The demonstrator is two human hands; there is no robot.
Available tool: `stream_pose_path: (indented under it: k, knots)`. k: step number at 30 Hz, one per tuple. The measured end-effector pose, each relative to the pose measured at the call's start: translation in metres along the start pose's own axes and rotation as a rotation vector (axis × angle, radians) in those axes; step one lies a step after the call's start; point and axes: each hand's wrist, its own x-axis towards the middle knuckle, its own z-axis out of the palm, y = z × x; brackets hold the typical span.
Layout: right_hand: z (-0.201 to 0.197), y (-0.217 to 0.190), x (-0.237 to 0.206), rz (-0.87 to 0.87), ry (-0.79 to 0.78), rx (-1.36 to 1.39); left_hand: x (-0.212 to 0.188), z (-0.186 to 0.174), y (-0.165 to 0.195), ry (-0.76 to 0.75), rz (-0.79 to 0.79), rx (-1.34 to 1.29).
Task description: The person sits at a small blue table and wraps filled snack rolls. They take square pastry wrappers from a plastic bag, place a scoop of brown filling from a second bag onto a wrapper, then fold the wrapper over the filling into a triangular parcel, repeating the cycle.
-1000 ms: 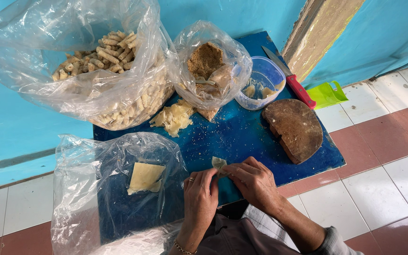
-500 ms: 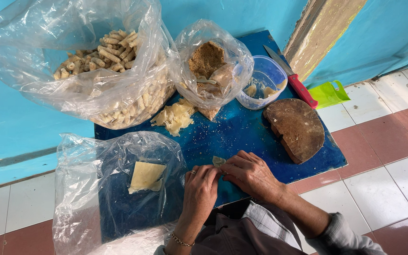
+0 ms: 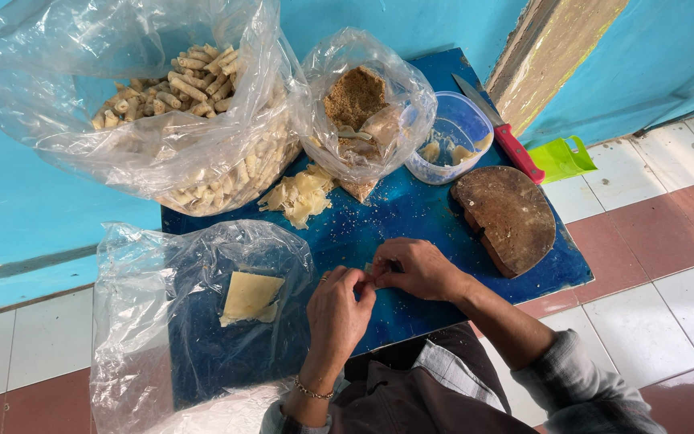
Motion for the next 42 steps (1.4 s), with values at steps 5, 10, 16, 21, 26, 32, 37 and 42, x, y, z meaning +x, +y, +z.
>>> stream_pose_path:
  k: [5, 10, 16, 21, 26, 32, 37, 42]
  knots:
    - [0.007, -0.009, -0.024, -0.319, 0.237, -0.254, 0.004, 0.001, -0.003, -0.043, -0.084, -0.059]
    - [0.013, -0.011, -0.031, -0.335, 0.257, -0.351, -0.007, 0.004, -0.004, 0.07, 0.044, -0.068]
    - [0.013, -0.007, -0.017, -0.234, 0.21, -0.179, -0.019, 0.013, -0.005, 0.157, 0.205, 0.05]
    - [0.01, -0.008, -0.011, -0.069, 0.091, -0.15, -0.015, 0.014, -0.006, 0.085, 0.187, 0.114]
    - [0.015, -0.005, -0.017, -0.003, 0.112, -0.093, -0.014, 0.005, -0.003, 0.025, 0.192, 0.149]
    - [0.016, -0.008, -0.025, -0.193, 0.257, -0.22, 0.007, -0.005, -0.001, -0.133, 0.036, 0.115]
    - [0.018, -0.016, -0.035, -0.285, 0.304, -0.366, 0.01, -0.007, -0.002, -0.201, -0.044, 0.072]
    - [0.023, -0.014, -0.03, -0.241, 0.328, -0.339, -0.006, 0.0, -0.004, 0.064, 0.19, -0.018]
